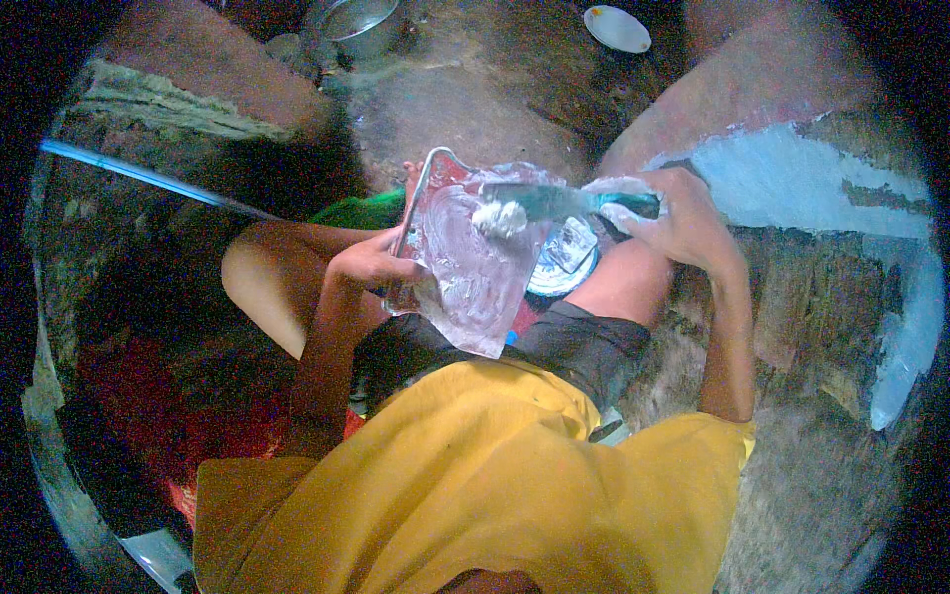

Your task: The person applies plaster to an unfinished brick wall using a putty knife and a hawk. They take plaster from the hawk and smooth it onto the bricks, filling in gaps and covering the surface.

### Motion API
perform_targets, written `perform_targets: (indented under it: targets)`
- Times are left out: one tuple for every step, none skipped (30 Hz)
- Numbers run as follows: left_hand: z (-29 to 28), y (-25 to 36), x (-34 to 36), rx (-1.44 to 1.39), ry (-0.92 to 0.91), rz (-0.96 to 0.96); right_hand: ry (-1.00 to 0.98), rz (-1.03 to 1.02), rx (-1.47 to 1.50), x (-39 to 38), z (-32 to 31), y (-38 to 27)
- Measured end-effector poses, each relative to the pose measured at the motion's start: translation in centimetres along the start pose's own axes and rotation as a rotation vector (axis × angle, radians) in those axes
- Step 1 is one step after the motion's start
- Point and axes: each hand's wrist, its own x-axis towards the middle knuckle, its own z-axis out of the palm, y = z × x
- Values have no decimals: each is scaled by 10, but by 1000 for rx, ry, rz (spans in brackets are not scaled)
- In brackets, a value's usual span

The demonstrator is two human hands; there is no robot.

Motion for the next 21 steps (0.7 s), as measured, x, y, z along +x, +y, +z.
perform_targets:
  targets:
    - [-4,-9,3,-6,24,-18,30,3,29,-2,4,2]
    - [-5,-14,5,-11,49,-36,61,6,58,-3,11,4]
    - [-2,-12,6,-179,90,38,91,5,85,-2,14,6]
    - [5,-11,7,-346,131,113,87,1,101,-4,14,0]
    - [15,-9,7,-514,172,189,141,-29,114,-5,18,1]
    - [19,-5,6,-546,254,182,197,-63,128,-6,25,2]
    - [24,-2,4,-578,337,176,254,-97,142,-8,30,1]
    - [14,-7,11,-558,372,190,254,-97,47,-10,34,-3]
    - [3,-12,19,-537,405,205,287,-156,15,-11,40,-10]
    - [1,-11,20,-564,399,223,326,-196,-16,-14,50,-12]
    - [-1,-10,22,-590,391,241,365,-235,-47,-16,60,-10]
    - [1,0,21,-659,331,258,418,-314,-119,-19,67,-6]
    - [5,6,19,-729,275,276,494,-342,-232,-19,77,0]
    - [12,11,17,-823,289,286,526,-335,-267,-22,82,2]
    - [11,6,17,-837,298,338,557,-334,-295,-24,86,1]
    - [7,-4,20,-851,302,391,576,-345,-309,-25,89,3]
    - [5,-10,22,-865,306,444,594,-355,-322,-26,91,6]
    - [6,-9,21,-914,268,485,614,-360,-339,-27,91,7]
    - [5,-7,20,-947,237,481,626,-356,-343,-29,91,7]
    - [3,-7,18,-980,207,476,638,-352,-346,-30,90,7]
    - [3,-6,17,-1014,179,471,648,-349,-349,-32,89,7]
